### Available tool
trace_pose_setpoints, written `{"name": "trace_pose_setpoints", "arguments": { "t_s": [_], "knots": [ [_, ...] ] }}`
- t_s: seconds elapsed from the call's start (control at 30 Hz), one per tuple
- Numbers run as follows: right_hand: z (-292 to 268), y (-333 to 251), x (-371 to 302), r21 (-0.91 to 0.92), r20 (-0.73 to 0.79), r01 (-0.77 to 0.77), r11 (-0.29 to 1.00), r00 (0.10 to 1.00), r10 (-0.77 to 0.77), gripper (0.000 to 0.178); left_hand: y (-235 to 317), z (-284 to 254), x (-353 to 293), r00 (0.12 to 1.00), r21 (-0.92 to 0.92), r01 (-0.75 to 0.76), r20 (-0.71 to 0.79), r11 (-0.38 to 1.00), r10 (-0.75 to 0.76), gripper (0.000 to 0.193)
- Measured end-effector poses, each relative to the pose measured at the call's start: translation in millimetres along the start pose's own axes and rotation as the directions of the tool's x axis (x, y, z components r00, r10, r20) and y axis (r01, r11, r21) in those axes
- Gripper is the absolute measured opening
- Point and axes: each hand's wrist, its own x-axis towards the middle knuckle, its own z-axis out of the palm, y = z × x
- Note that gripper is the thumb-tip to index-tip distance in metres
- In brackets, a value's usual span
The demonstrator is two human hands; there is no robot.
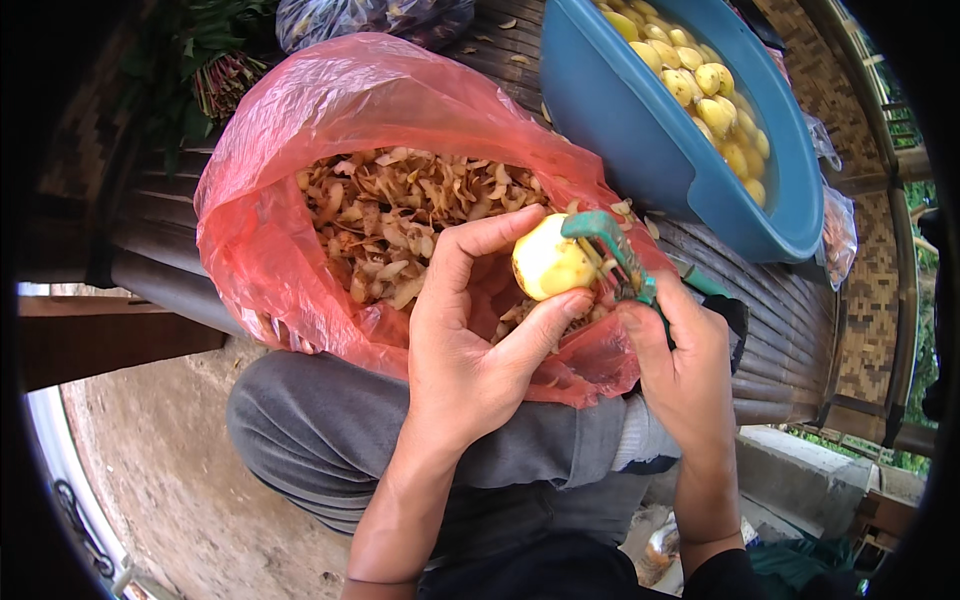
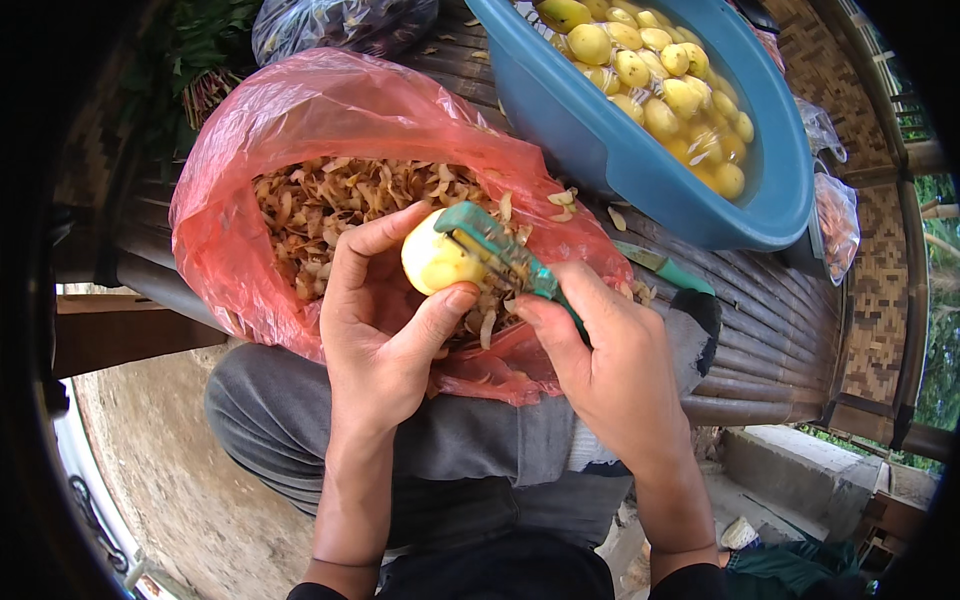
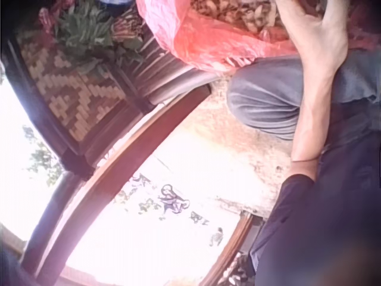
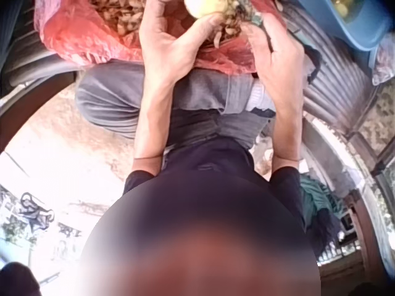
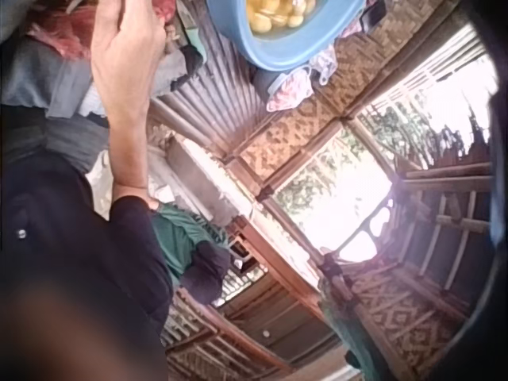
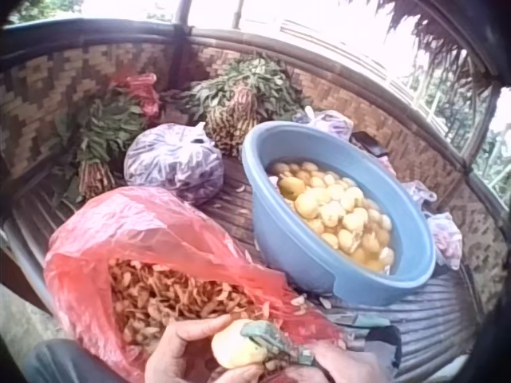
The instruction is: The person sits cross-legged and peels small potatoes one by one using a green peeler. Potato skins fall into a red plastic bag, and peeled potatoes are placed into a blue basin filled with water.
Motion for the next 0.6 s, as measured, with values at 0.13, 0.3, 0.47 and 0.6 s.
{"name": "trace_pose_setpoints", "arguments": {
  "t_s": [0.13, 0.3, 0.47, 0.6],
  "knots": [
    [2, 7, 7, -0.163, -0.074, -0.279, 0.946, 0.960, 0.270, 0.020, 2, -1, 1, 0.997, -0.148, 0.077, 0.026, 0.986, -0.074, 0.054],
    [-3, -3, -11, 0.088, 0.049, -0.171, 0.981, 0.985, 0.167, 0.019, 4, 1, 1, 0.992, -0.146, 0.130, 0.020, 0.981, -0.129, 0.050],
    [1, 1, -10, -0.032, 0.034, -0.101, 0.994, 0.994, 0.102, 0.018, 5, 3, -4, 0.995, -0.065, 0.102, 0.009, 0.993, -0.101, 0.047],
    [5, 9, 0, 0.013, -0.049, -0.242, 0.970, 0.969, 0.242, 0.018, 5, 2, -2, 0.993, -0.105, 0.073, 0.095, 0.992, -0.063, 0.050]
  ]
}}
